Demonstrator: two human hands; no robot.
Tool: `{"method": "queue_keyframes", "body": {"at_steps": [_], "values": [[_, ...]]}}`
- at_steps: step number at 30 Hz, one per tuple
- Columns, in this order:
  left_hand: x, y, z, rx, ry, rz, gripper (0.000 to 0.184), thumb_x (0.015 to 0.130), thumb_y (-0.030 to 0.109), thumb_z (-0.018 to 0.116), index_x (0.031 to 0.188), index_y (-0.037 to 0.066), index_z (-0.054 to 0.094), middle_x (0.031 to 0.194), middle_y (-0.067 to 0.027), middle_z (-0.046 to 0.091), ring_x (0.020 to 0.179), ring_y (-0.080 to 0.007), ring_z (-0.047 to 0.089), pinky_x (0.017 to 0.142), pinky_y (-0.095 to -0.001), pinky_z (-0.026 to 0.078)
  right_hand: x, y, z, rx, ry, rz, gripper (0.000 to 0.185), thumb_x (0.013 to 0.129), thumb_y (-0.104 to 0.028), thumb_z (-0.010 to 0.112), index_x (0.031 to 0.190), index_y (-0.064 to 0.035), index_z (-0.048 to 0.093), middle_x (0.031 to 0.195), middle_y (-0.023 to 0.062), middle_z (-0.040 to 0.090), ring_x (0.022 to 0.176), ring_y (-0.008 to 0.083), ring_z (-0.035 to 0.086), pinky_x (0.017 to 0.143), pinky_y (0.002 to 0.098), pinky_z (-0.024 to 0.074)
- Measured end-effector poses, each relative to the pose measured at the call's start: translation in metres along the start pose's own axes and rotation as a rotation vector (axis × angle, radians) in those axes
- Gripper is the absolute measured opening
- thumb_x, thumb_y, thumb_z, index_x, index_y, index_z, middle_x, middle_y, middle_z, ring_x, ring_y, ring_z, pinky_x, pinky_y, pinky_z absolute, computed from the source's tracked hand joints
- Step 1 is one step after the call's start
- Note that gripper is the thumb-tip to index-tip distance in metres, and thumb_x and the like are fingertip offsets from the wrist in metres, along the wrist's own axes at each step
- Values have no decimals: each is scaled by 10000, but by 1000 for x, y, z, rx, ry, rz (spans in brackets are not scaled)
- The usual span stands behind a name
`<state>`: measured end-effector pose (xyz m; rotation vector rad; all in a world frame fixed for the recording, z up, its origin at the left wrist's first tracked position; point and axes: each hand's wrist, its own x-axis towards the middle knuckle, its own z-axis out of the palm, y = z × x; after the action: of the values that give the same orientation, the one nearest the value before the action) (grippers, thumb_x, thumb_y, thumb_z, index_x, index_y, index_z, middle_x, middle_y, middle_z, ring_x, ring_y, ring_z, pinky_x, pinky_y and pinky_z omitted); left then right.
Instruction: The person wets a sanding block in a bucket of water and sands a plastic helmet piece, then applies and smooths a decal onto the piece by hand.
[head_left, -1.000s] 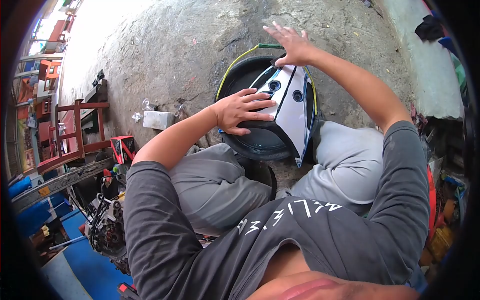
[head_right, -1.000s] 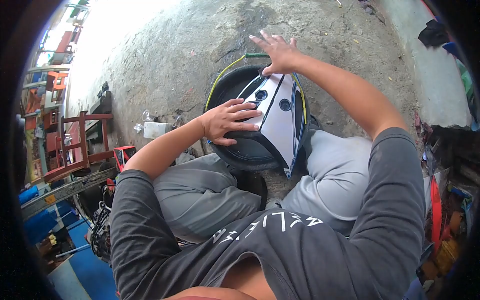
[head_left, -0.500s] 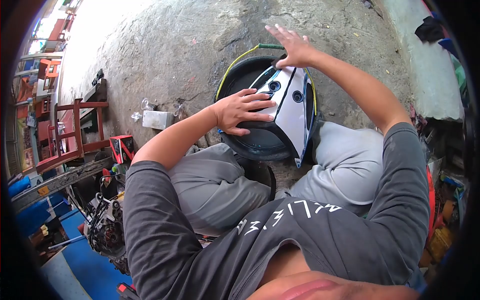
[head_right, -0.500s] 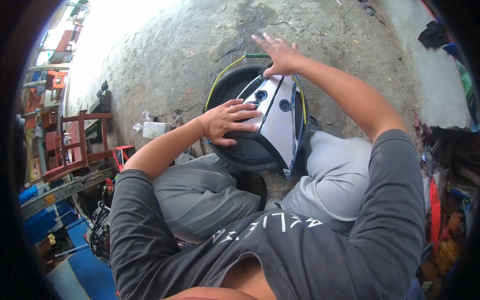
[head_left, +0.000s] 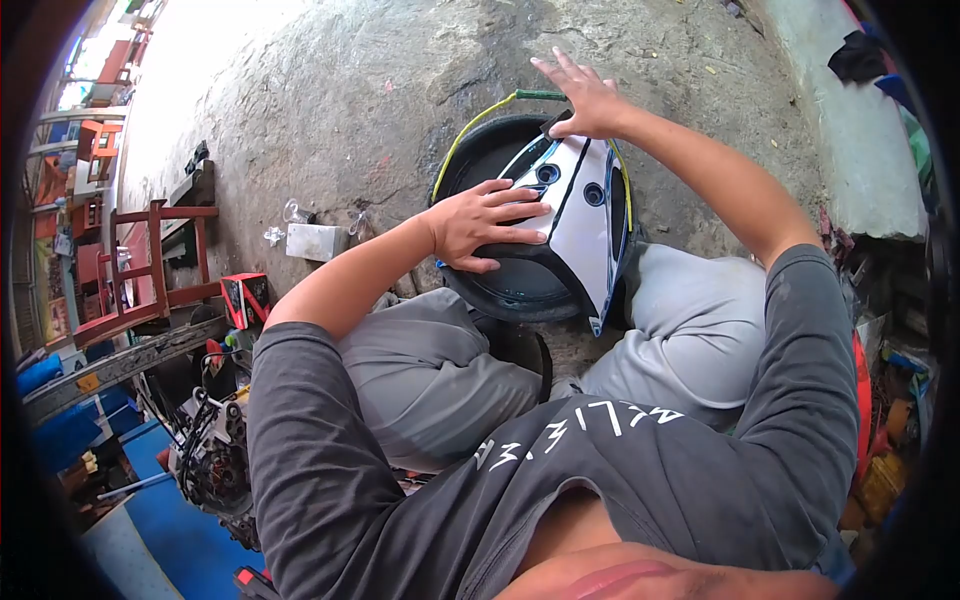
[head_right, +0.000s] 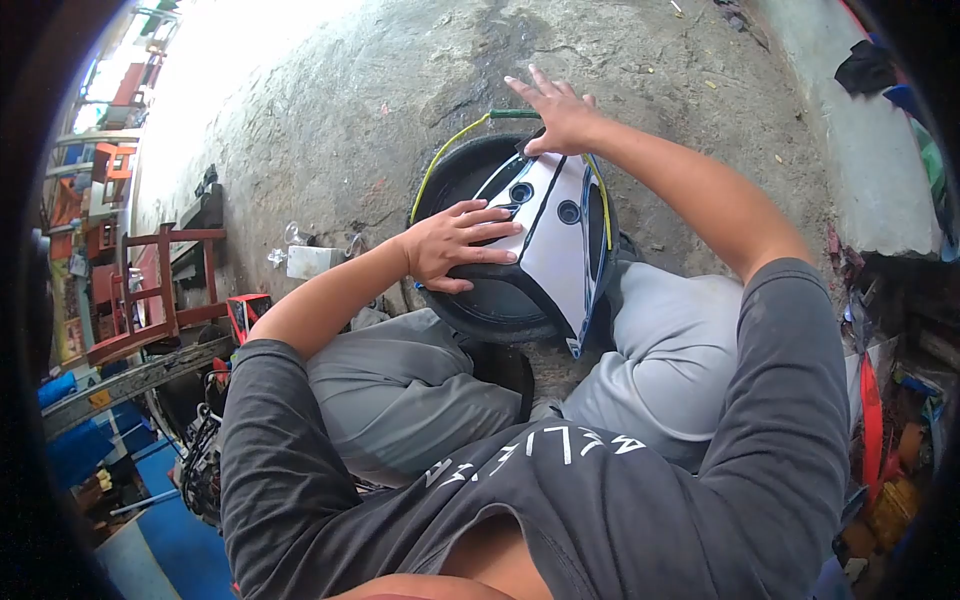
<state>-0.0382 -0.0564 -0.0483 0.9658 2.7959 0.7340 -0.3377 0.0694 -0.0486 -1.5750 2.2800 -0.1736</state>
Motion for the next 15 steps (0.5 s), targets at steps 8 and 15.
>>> {"method": "queue_keyframes", "body": {"at_steps": [8,15], "values": [[0,0,0,-4,2,0,850,861,504,666,1662,293,478,1786,-122,334,1631,-374,325,1281,-629,275,-4,-1,-6,10,-23,38,1285,765,-459,948,1748,-456,119,1852,117,85,1660,419,232,1216,801,298],[0,-1,0,-7,16,13,805,915,521,626,1673,303,466,1776,-134,353,1616,-382,358,1272,-652,282,5,5,-14,15,-63,-27,1283,778,-455,945,1748,-461,106,1854,131,40,1672,443,179,1213,817,284]]}}
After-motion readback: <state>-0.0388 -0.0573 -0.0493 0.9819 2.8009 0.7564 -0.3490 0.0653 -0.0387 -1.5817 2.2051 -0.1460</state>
